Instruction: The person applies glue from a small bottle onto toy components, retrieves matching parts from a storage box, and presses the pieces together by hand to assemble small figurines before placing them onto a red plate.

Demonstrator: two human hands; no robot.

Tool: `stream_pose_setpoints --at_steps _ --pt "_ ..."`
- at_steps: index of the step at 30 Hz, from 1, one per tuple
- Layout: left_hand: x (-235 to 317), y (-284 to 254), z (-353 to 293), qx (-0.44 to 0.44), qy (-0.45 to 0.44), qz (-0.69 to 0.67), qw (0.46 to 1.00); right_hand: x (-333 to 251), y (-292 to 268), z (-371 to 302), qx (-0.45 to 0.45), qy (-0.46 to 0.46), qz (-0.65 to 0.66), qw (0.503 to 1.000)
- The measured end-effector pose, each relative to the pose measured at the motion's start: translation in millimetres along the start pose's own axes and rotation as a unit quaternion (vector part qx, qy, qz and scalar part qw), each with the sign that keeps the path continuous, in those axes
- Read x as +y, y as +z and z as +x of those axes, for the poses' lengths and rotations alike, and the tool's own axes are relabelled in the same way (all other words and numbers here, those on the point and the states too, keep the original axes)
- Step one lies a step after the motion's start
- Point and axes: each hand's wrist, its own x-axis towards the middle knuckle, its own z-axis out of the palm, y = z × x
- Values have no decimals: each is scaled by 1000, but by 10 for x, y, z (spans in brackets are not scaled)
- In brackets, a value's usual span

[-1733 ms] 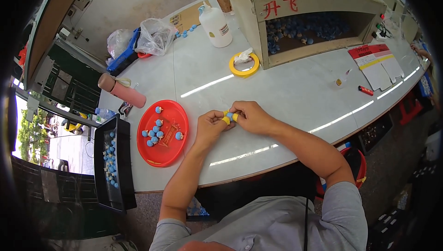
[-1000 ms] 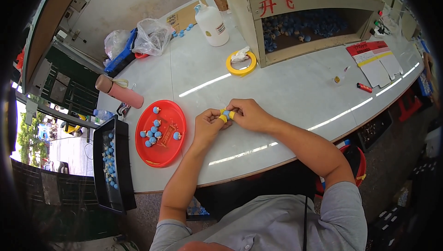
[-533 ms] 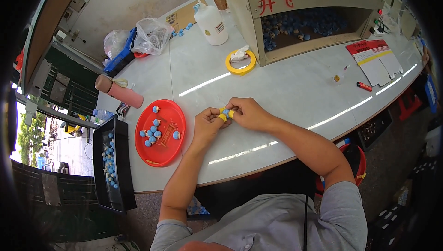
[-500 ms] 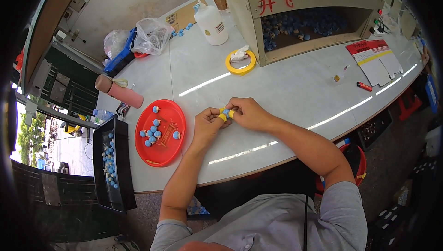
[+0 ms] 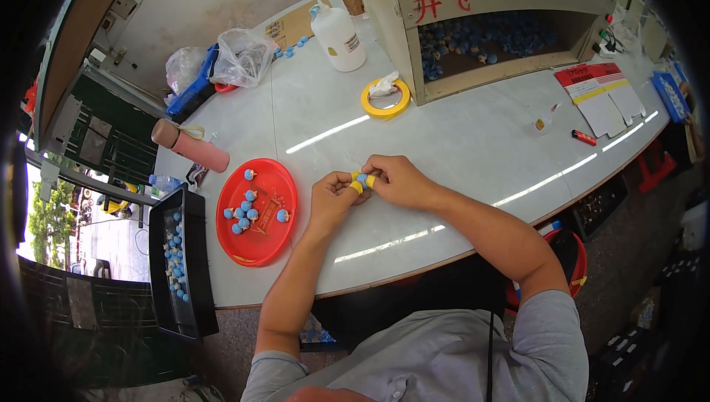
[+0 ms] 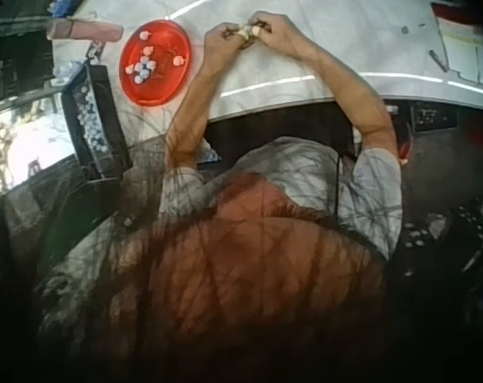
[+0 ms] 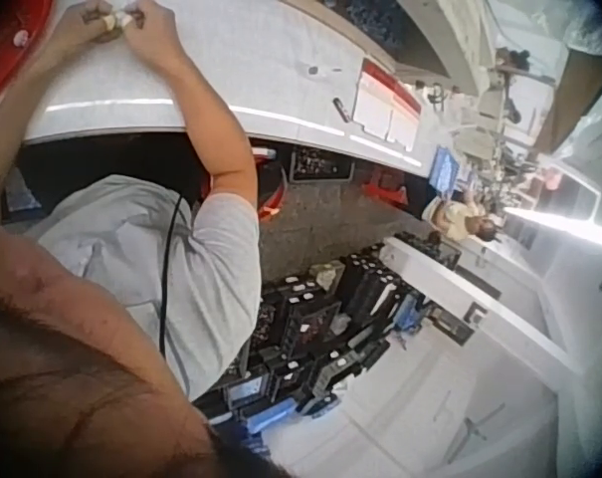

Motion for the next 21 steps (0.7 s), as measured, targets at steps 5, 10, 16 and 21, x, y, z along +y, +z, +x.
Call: stream_pose_setpoints --at_steps 5,10,16,21 --pt "18 0 -1 3 -7 7 1000 -52 -22 -9 0 32 4 999" --pt "36 0 -6 2 -10 5 1000 -61 -20 -9 0 41 17 999" --pt "69 11 -7 5 -12 1 1000 -49 -28 -1 -1 56 34 998" --pt "103 -20 -2 0 -30 3 1000 -136 -13 -5 0 74 60 995"
